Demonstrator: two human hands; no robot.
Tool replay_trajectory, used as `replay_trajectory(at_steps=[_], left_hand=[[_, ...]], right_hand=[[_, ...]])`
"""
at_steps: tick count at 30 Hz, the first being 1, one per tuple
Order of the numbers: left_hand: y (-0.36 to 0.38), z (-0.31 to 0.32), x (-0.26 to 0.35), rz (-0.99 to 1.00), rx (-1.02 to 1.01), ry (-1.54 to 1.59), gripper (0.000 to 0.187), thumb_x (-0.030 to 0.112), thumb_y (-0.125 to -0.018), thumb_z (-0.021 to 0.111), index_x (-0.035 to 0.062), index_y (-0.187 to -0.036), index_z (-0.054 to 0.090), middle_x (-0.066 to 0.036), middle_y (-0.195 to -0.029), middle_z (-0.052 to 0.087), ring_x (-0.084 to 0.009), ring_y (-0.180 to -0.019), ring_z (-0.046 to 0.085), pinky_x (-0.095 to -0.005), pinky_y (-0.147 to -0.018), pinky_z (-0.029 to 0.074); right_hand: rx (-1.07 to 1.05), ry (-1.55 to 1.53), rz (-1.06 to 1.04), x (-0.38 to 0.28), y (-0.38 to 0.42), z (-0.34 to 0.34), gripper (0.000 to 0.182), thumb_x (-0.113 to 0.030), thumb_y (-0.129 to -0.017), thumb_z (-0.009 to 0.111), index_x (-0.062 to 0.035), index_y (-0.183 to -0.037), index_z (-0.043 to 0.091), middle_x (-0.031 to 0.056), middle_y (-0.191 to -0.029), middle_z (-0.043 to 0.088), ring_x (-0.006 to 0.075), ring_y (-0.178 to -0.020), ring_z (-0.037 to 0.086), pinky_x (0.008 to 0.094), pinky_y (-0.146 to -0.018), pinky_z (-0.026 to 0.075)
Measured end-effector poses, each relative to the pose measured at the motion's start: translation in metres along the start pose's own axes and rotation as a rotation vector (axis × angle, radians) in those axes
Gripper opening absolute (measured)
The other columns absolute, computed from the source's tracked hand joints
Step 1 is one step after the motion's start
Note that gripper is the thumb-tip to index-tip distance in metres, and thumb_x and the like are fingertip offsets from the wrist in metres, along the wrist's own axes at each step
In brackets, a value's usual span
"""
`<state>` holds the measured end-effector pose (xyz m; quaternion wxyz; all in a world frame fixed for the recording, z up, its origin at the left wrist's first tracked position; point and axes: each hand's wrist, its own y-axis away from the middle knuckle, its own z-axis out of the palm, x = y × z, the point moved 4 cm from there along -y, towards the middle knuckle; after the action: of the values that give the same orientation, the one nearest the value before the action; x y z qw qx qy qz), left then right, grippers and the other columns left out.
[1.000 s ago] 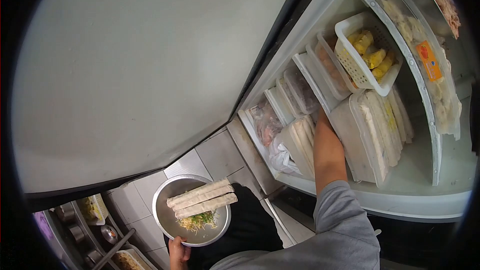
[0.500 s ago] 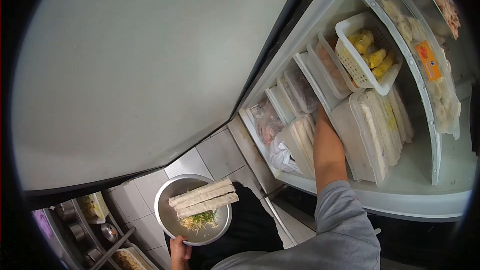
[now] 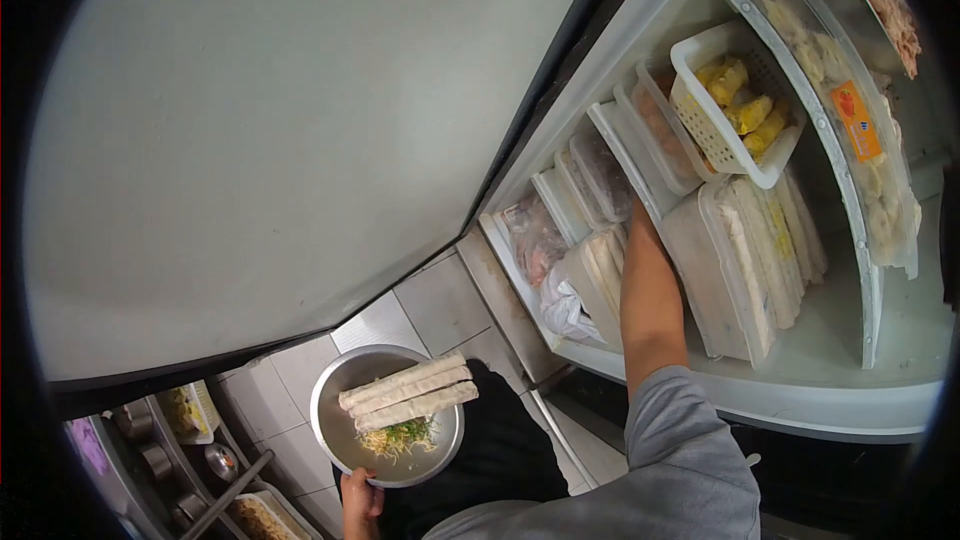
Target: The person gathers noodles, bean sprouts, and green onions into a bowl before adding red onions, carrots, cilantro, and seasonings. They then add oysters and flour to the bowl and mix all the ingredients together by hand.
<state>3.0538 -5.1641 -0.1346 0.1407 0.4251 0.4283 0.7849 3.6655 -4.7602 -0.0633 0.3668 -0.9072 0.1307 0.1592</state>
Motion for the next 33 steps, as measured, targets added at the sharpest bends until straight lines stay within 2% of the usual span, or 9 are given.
replay_trajectory(at_steps=[5,8,10,13,19,22,26,29,33], left_hand=[[-0.002,-0.004,-0.002,-0.015,-0.003,0.014,0.054,0.004,-0.066,0.05,-0.0073,-0.119,0.048,-0.017,-0.107,0.059,-0.0311,-0.095,0.062,-0.0419,-0.082,0.054],[0.002,0.001,0.004,-0.078,0.013,-0.043,0.045,0.002,-0.067,0.053,-0.0079,-0.11,0.053,-0.013,-0.099,0.061,-0.0259,-0.084,0.062,-0.0367,-0.075,0.053],[0.006,0.014,0.01,0.02,0.03,0.037,0.042,0.003,-0.067,0.053,-0.0076,-0.108,0.054,-0.013,-0.098,0.061,-0.0251,-0.081,0.062,-0.0348,-0.07,0.053],[0.003,0.003,0.011,0.01,0.016,-0.03,0.042,0.003,-0.068,0.052,-0.0074,-0.109,0.053,-0.013,-0.096,0.06,-0.0255,-0.08,0.061,-0.0348,-0.069,0.053],[0.014,0.004,0.016,0.015,0.042,-0.011,0.043,0.003,-0.069,0.051,-0.0073,-0.111,0.051,-0.013,-0.095,0.06,-0.0262,-0.081,0.061,-0.0357,-0.069,0.052],[0.017,0.008,0.015,0.017,0.068,0.028,0.043,0.003,-0.068,0.052,-0.0068,-0.11,0.052,-0.013,-0.095,0.06,-0.0259,-0.079,0.061,-0.0359,-0.066,0.052],[0.02,-0.005,0.014,-0.017,0.057,0.004,0.044,0.003,-0.068,0.052,-0.0068,-0.111,0.052,-0.013,-0.095,0.06,-0.0266,-0.079,0.062,-0.0375,-0.066,0.053],[0.024,0.001,0.016,-0.039,0.063,-0.03,0.045,0.004,-0.068,0.052,-0.0071,-0.112,0.051,-0.014,-0.097,0.06,-0.0279,-0.08,0.062,-0.039,-0.068,0.054],[0.033,0.012,0.018,-0.012,0.044,0.044,0.047,0.005,-0.068,0.052,-0.0085,-0.113,0.05,-0.016,-0.099,0.06,-0.0296,-0.083,0.062,-0.0402,-0.072,0.055]], right_hand=[[-0.124,0.074,-0.12,-0.027,-0.014,0.008,0.069,-0.043,-0.082,0.069,-0.0045,-0.136,0.05,0.0224,-0.146,0.04,0.0372,-0.14,0.029,0.0396,-0.116,0.023],[-0.276,0.03,0.061,-0.036,-0.006,0.008,0.072,-0.043,-0.08,0.07,-0.0056,-0.137,0.049,0.0215,-0.146,0.04,0.0367,-0.14,0.029,0.0393,-0.116,0.023],[-0.4,-0.053,0.294,-0.038,0.006,0.011,0.08,-0.043,-0.075,0.075,-0.0083,-0.141,0.045,0.0191,-0.148,0.038,0.0354,-0.14,0.029,0.0386,-0.117,0.021],[-0.449,0.018,0.344,-0.043,0.011,0.006,0.08,-0.048,-0.075,0.074,-0.0136,-0.142,0.045,0.0134,-0.151,0.036,0.0332,-0.141,0.028,0.0403,-0.116,0.022],[-0.527,-0.19,0.247,-0.046,0.003,0.001,0.101,-0.056,-0.069,0.078,-0.0079,-0.147,0.034,0.019,-0.153,0.03,0.035,-0.143,0.022,0.0392,-0.118,0.018],[-0.485,0.02,0.385,-0.052,0.005,0.007,0.101,-0.054,-0.07,0.078,-0.0066,-0.147,0.033,0.0196,-0.153,0.028,0.0355,-0.144,0.021,0.039,-0.118,0.017],[-0.421,0.065,0.292,-0.039,0.015,0.023,0.101,-0.056,-0.072,0.076,-0.0071,-0.148,0.031,0.0199,-0.154,0.027,0.0364,-0.144,0.02,0.0384,-0.118,0.017],[-0.358,0.037,0.25,-0.039,0.014,0.023,0.084,-0.057,-0.077,0.068,-0.0098,-0.142,0.043,0.0175,-0.153,0.031,0.0363,-0.142,0.025,0.0415,-0.118,0.018],[-0.7,0.048,0.457,-0.058,0.01,0.003,0.08,-0.053,-0.082,0.064,-0.0096,-0.144,0.041,0.0185,-0.154,0.028,0.0353,-0.144,0.021,0.0382,-0.118,0.015]])
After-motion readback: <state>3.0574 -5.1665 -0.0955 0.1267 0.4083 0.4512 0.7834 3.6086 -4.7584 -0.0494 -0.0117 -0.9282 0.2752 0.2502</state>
